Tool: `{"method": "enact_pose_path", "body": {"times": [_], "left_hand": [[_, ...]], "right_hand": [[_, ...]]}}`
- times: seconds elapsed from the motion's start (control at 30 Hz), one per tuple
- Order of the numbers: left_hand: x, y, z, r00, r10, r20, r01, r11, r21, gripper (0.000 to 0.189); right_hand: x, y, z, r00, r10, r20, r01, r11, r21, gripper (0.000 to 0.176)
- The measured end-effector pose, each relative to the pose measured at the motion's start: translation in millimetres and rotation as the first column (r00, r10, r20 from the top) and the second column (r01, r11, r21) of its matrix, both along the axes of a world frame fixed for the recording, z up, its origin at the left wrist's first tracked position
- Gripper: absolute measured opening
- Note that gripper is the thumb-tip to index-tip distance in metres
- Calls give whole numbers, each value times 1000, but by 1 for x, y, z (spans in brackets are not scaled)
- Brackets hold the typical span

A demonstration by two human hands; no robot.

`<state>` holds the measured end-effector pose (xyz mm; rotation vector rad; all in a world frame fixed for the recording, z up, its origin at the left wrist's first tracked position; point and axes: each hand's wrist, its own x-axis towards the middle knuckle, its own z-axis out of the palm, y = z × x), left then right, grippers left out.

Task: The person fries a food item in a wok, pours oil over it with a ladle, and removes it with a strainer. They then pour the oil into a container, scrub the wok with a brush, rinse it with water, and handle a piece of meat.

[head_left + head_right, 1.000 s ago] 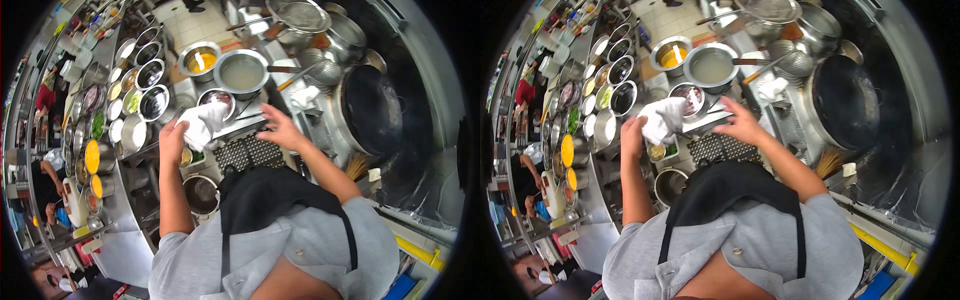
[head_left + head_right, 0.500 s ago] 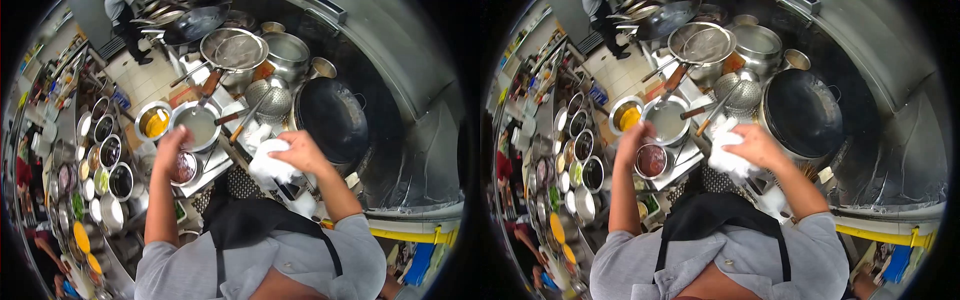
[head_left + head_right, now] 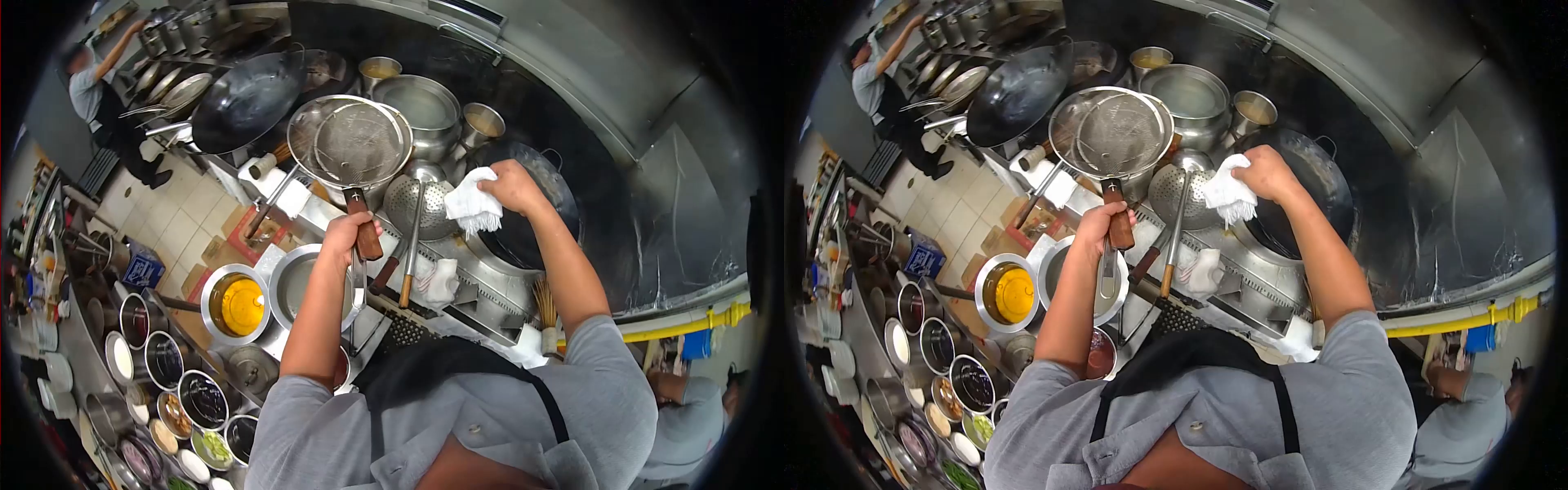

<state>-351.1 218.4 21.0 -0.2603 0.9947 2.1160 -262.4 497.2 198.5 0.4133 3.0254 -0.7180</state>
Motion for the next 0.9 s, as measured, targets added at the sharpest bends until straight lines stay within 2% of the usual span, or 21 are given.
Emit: {"method": "enact_pose_path", "body": {"times": [0.07, 0.1, 0.17, 0.23, 0.3, 0.33, 0.37, 0.43, 0.47, 0.5, 0.6, 0.63, 0.7, 0.73, 0.77, 0.83, 0.87, 0.9], "left_hand": [[4, -7, 3, 987, -7, -163, -13, 992, -122, 31], [10, -14, 9, 987, -11, -158, -8, 993, -120, 31], [16, -26, 22, 988, -75, 134, 51, 984, 173, 27], [7, -26, 26, 990, -90, 106, 64, 972, 225, 22], [10, -29, 33, 990, -114, 77, 87, 951, 296, 16], [12, -26, 44, 1000, -28, -3, 29, 989, 144, 13], [16, -31, 55, 1000, -27, -5, 28, 991, 135, 13], [22, -42, 74, 948, 56, -314, -122, 973, -194, 13], [23, -47, 81, 913, 57, -404, -174, 950, -260, 13], [24, -51, 88, 912, 56, -407, -177, 947, -267, 13], [23, -61, 92, 790, 93, -606, -412, 813, -412, 13], [22, -71, 87, 786, 101, -611, -420, 811, -407, 13], [29, -93, 76, 810, 129, -572, -365, 875, -318, 10], [37, -101, 73, 818, 183, -545, -387, 876, -288, 10], [46, -109, 70, 826, 237, -511, -410, 875, -257, 9], [61, -124, 61, 840, 278, -467, -420, 877, -233, 10], [69, -131, 61, 844, 312, -436, -438, 871, -223, 11], [76, -136, 59, 846, 348, -405, -457, 863, -213, 11]], "right_hand": [[-6, -2, 0, 998, -59, 37, 60, 998, -12, 27], [-10, -4, 0, 993, -99, 62, 101, 994, -31, 28], [-19, 2, -7, 996, -79, 40, 78, 997, 28, 28], [-32, 12, -20, 998, -64, 23, 61, 994, 90, 29], [-50, 16, -33, 995, -91, 50, 92, 996, -13, 29], [-57, 11, -35, 988, -138, 63, 142, 988, -54, 31], [-70, 11, -44, 983, -174, 65, 176, 984, -33, 34], [-92, -1, -56, 975, -215, 65, 224, 946, -235, 35], [-107, -6, -68, 971, -227, 72, 238, 927, -291, 35], [-122, -10, -83, 968, -239, 82, 252, 904, -346, 34], [-163, -33, -137, 943, -311, 119, 321, 751, -578, 34], [-173, -43, -146, 934, -331, 131, 333, 680, -653, 35], [-172, -69, -119, 908, -356, 222, 402, 585, -705, 35], [-176, -62, -127, 895, -370, 249, 409, 459, -789, 39], [-177, -52, -136, 896, -369, 249, 408, 460, -789, 39], [-176, -35, -153, 955, -165, 246, 296, 517, -803, 43], [-173, -42, -142, 927, -176, 332, 372, 548, -749, 38], [-178, -48, -143, 927, -173, 334, 372, 553, -746, 38]]}}
